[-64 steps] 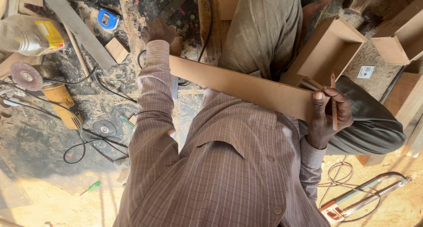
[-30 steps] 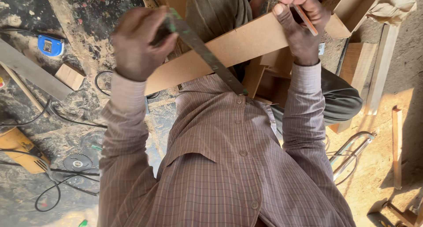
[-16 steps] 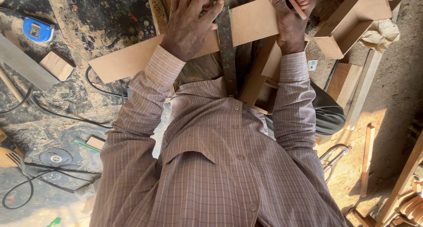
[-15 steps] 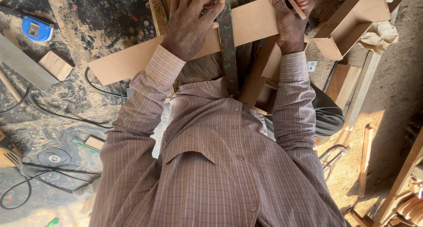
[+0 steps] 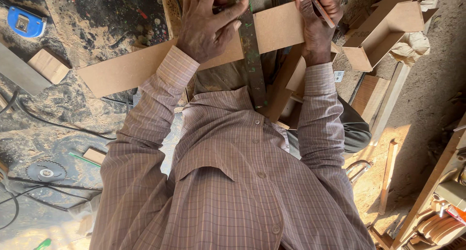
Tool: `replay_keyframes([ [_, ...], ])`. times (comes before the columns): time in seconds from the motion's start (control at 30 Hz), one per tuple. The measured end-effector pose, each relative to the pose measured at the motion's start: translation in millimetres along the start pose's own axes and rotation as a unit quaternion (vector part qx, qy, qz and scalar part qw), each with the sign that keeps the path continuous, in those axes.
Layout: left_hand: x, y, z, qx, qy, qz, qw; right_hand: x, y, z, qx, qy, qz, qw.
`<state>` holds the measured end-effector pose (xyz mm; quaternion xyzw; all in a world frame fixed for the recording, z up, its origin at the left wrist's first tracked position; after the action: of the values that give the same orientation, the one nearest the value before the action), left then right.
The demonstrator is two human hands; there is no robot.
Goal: The person cuts a small wooden piece using a handheld circular saw, then fits it into a partially assembled wooden box. They mark the box and a longer board with a pencil and square, cut the board, and fit the new piece into the box.
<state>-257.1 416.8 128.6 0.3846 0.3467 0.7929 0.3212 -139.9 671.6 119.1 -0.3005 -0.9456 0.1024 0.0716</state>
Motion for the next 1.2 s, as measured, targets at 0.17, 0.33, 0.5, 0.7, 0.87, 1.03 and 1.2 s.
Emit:
replay_keyframes([
  [0.17, -5.7, 2.6, 14.2, 0.065, -0.037, -0.045, 0.996, -1.3, 3.5, 3.8, -0.030, -0.010, 0.011, 0.999],
  [0.33, -13.0, -4.7, 18.7, 0.108, -0.042, -0.116, 0.987, -3.8, 5.4, 5.0, -0.018, -0.020, 0.022, 0.999],
  [0.5, -19.1, -7.8, 19.1, 0.132, -0.061, -0.105, 0.984, -6.5, 6.1, 6.2, -0.004, -0.030, 0.029, 0.999],
  [0.7, -22.0, -18.8, 14.6, 0.128, -0.066, -0.113, 0.983, -6.6, 5.7, 5.1, 0.000, -0.023, 0.017, 1.000],
  [0.87, -23.3, -24.6, 14.3, 0.134, -0.068, -0.129, 0.980, -5.1, 5.2, 5.0, 0.009, -0.019, 0.012, 1.000],
  [1.03, -24.5, -27.3, 13.5, 0.136, -0.070, -0.133, 0.979, -5.5, 6.8, 6.3, 0.012, -0.020, 0.015, 1.000],
  [1.2, -25.0, -28.2, 13.3, 0.135, -0.075, -0.125, 0.980, -8.5, 10.7, 10.8, 0.026, -0.038, 0.032, 0.998],
])
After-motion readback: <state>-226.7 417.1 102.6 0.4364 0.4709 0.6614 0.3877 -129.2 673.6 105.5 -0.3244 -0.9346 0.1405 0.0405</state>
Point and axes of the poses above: each hand's wrist, its own x-axis towards the middle knuckle, its own y-axis out of the back of the hand, z = x × y, the point moved 9 cm from there along x, towards the middle knuckle, and after that the axes turned 14 degrees about x, right-handed, at the moved point
